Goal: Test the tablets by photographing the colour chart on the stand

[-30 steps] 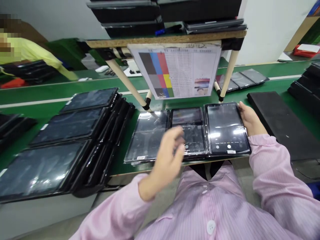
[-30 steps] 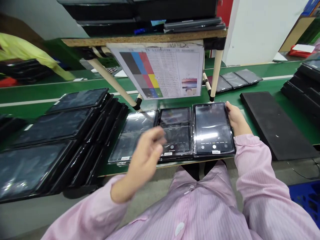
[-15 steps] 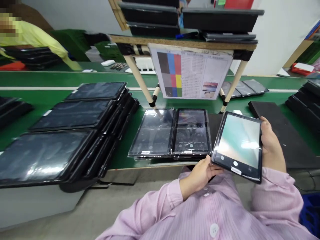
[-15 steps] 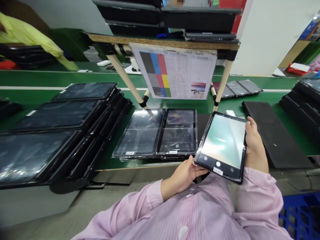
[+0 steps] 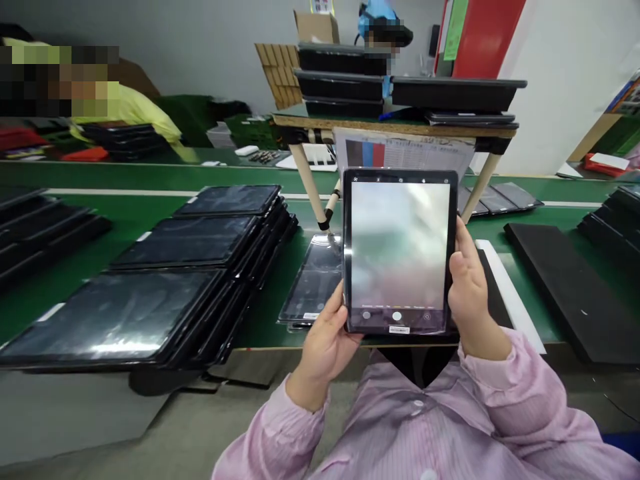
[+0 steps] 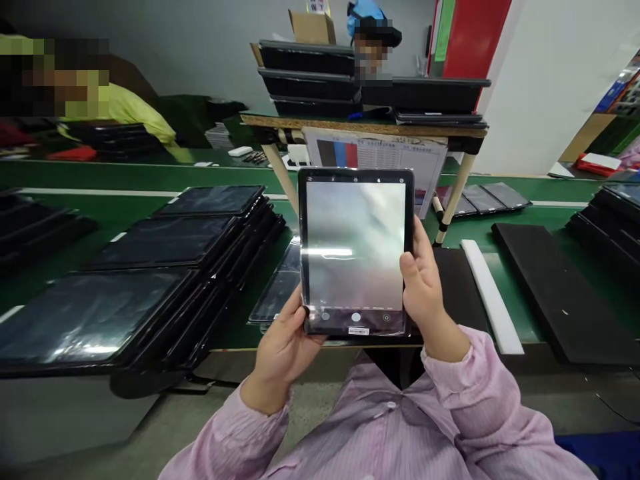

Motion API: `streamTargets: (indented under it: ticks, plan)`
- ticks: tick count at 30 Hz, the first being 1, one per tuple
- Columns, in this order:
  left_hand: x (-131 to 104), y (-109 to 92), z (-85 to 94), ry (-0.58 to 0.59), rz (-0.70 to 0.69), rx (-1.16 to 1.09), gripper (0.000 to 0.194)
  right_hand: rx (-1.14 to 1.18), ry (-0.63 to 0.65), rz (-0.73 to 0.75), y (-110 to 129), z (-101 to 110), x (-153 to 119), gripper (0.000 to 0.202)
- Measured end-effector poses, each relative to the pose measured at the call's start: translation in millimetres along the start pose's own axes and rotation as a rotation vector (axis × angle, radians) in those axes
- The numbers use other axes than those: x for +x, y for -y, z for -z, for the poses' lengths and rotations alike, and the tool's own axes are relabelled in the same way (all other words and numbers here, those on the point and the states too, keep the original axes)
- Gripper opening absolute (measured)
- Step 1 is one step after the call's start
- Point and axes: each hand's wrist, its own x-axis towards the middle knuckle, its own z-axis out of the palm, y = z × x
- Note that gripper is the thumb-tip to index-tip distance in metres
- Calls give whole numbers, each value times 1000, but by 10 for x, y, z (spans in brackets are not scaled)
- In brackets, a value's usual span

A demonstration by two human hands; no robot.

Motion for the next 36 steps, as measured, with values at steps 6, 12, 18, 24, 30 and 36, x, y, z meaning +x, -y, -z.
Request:
streamTargets:
  ticks: [6, 12, 18, 24, 30, 36]
  plan:
    - [150, -28, 58, -167, -478, 536, 63, 161, -89, -58, -301, -186, 60, 58]
    - [204, 19, 72, -146, -623, 1127, 126, 263, -50, -333, -389, -263, 130, 63]
    - [221, 5, 73, -168, -639, 1313, 147, 325, -70, -292, -409, -275, 152, 56]
    - [277, 42, 74, -169, -667, 1405, 148, 366, -18, -309, -389, -286, 164, 56]
    - [299, 31, 68, -149, -696, 1449, 149, 291, -81, -266, -431, -293, 177, 58]
    - [321, 33, 82, -157, -701, 1390, 149, 289, -83, -275, -469, -289, 206, 60]
